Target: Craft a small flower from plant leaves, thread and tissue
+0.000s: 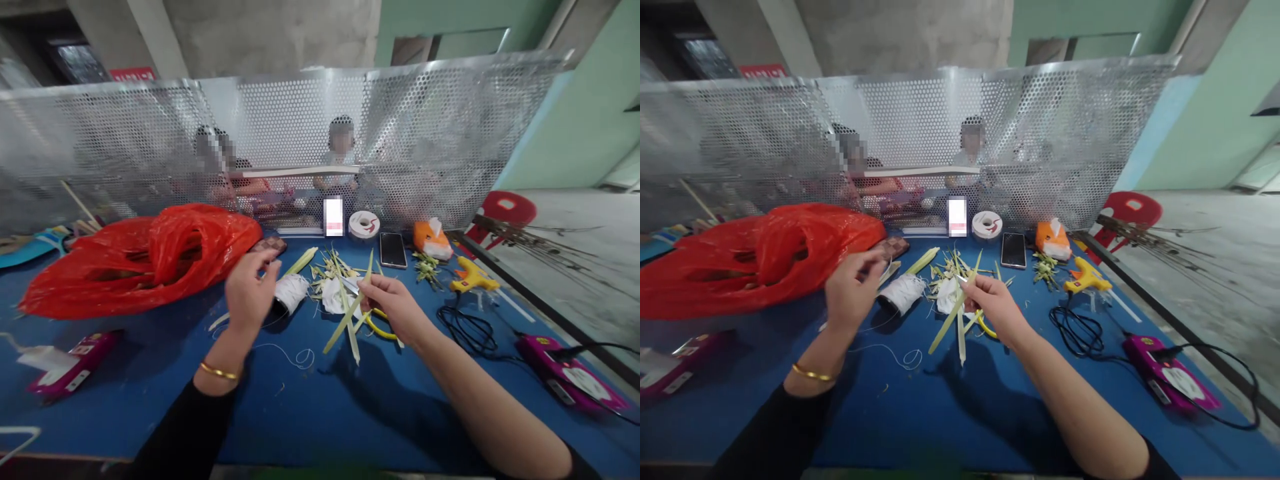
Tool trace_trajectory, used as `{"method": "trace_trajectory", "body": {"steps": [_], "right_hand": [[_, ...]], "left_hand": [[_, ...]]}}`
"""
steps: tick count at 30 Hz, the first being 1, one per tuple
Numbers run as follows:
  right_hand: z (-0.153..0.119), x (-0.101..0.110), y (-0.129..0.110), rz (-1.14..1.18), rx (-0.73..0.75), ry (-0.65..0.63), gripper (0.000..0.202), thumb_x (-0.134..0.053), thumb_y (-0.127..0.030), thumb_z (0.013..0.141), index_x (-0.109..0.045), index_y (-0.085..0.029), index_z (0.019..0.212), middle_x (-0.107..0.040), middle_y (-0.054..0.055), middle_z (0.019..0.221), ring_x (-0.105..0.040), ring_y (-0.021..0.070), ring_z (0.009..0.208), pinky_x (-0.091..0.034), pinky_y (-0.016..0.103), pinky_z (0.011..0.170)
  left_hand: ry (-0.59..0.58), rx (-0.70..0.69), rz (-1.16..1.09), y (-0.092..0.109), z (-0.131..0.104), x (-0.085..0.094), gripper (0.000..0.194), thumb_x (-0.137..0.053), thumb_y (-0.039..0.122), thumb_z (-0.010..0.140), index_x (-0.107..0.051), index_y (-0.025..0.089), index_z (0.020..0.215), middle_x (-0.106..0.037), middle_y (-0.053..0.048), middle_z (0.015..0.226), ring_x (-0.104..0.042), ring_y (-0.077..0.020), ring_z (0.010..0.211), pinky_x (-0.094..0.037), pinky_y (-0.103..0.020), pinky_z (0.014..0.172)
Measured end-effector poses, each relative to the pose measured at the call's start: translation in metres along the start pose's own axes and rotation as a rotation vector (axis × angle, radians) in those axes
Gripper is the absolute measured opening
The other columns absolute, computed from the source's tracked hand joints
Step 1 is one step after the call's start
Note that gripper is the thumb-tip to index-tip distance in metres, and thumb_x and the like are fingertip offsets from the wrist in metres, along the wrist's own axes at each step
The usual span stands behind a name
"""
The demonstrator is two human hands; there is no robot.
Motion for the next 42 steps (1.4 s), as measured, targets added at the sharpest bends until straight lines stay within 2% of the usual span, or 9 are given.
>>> {"method": "trace_trajectory", "body": {"steps": [5,12,16,19,22,27,32,36,42], "right_hand": [[-0.01,-0.004,-0.006,-0.039,0.082,0.015,0.041,-0.072,-0.055,0.072,-0.058,-0.018,0.06,-0.056,-0.002,0.054,-0.05,0.0112,0.053,-0.042,0.026,0.057],[-0.015,0.025,-0.01,0.053,0.154,0.234,0.033,-0.076,-0.043,0.069,-0.057,-0.019,0.06,-0.056,-0.004,0.052,-0.049,0.01,0.051,-0.04,0.023,0.054],[-0.02,0.074,-0.023,0.091,0.294,0.569,0.025,-0.074,-0.04,0.069,-0.06,-0.019,0.067,-0.057,-0.004,0.057,-0.051,0.0109,0.053,-0.043,0.024,0.056],[-0.027,0.088,-0.026,-0.186,0.317,0.663,0.025,-0.066,-0.043,0.077,-0.06,-0.02,0.07,-0.058,-0.002,0.061,-0.052,0.0129,0.056,-0.043,0.026,0.058],[-0.026,0.057,-0.011,-0.654,0.175,0.337,0.027,-0.057,-0.042,0.085,-0.061,-0.02,0.069,-0.057,-0.001,0.057,-0.051,0.0145,0.056,-0.037,0.026,0.055],[-0.032,0.002,0.034,-1.182,-0.139,-0.134,0.028,-0.066,-0.04,0.081,-0.064,-0.019,0.063,-0.067,0.005,0.068,-0.06,0.0188,0.066,-0.029,0.027,0.054],[-0.029,-0.004,0.043,-1.172,-0.21,-0.171,0.02,-0.062,-0.021,0.08,-0.065,-0.019,0.061,-0.065,0.003,0.059,-0.06,0.0164,0.059,-0.03,0.026,0.052],[-0.031,-0.005,0.044,-1.097,-0.211,-0.185,0.03,-0.058,-0.033,0.086,-0.062,-0.021,0.059,-0.062,0.002,0.052,-0.057,0.0151,0.049,-0.032,0.026,0.05],[-0.03,-0.004,0.048,-0.912,-0.143,-0.104,0.026,-0.067,-0.017,0.07,-0.052,-0.022,0.051,-0.057,-0.001,0.048,-0.057,0.0155,0.047,-0.032,0.025,0.046]], "left_hand": [[-0.798,0.101,-0.363,0.06,-0.068,-0.068,0.02,-0.07,0.037,0.077,-0.076,0.019,0.083,-0.072,-0.002,0.072,-0.059,-0.0161,0.062,-0.042,-0.026,0.06],[-1.026,0.4,-0.642,0.054,-0.097,-0.092,0.022,-0.067,0.034,0.073,-0.067,0.016,0.063,-0.063,-0.001,0.056,-0.05,-0.0112,0.051,-0.038,-0.024,0.054],[-0.998,0.507,-0.671,0.049,-0.086,-0.088,0.02,-0.07,0.033,0.07,-0.067,0.016,0.063,-0.064,-0.001,0.057,-0.049,-0.0095,0.05,-0.034,-0.022,0.05],[-0.73,0.626,-0.77,0.034,-0.07,-0.083,0.022,-0.072,0.038,0.071,-0.07,0.016,0.07,-0.065,-0.001,0.062,-0.047,-0.0078,0.05,-0.03,-0.021,0.048],[-0.522,0.736,-0.836,0.016,-0.066,-0.082,0.026,-0.074,0.04,0.069,-0.073,0.015,0.075,-0.067,-0.002,0.068,-0.049,-0.0078,0.053,-0.031,-0.02,0.049],[-0.574,0.919,-0.887,0.001,-0.083,-0.097,0.027,-0.079,0.037,0.065,-0.074,0.014,0.079,-0.069,-0.004,0.075,-0.053,-0.0073,0.058,-0.032,-0.017,0.049],[-0.614,0.978,-0.902,0.0,-0.093,-0.103,0.025,-0.079,0.034,0.066,-0.074,0.014,0.078,-0.069,-0.005,0.077,-0.053,-0.0065,0.056,-0.032,-0.017,0.047],[-0.643,0.993,-0.923,0.004,-0.096,-0.104,0.023,-0.078,0.032,0.068,-0.073,0.013,0.079,-0.067,-0.005,0.077,-0.053,-0.0058,0.055,-0.032,-0.016,0.046],[-0.677,0.992,-0.939,0.005,-0.1,-0.106,0.022,-0.078,0.032,0.071,-0.071,0.013,0.079,-0.067,-0.004,0.078,-0.053,-0.0054,0.055,-0.033,-0.015,0.045]]}}
Point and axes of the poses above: each hand's wrist, its own z-axis towards the middle knuckle, its own x-axis out of the back of the hand, y = z × x, the point moved 6 cm from there along z, towards the middle knuckle
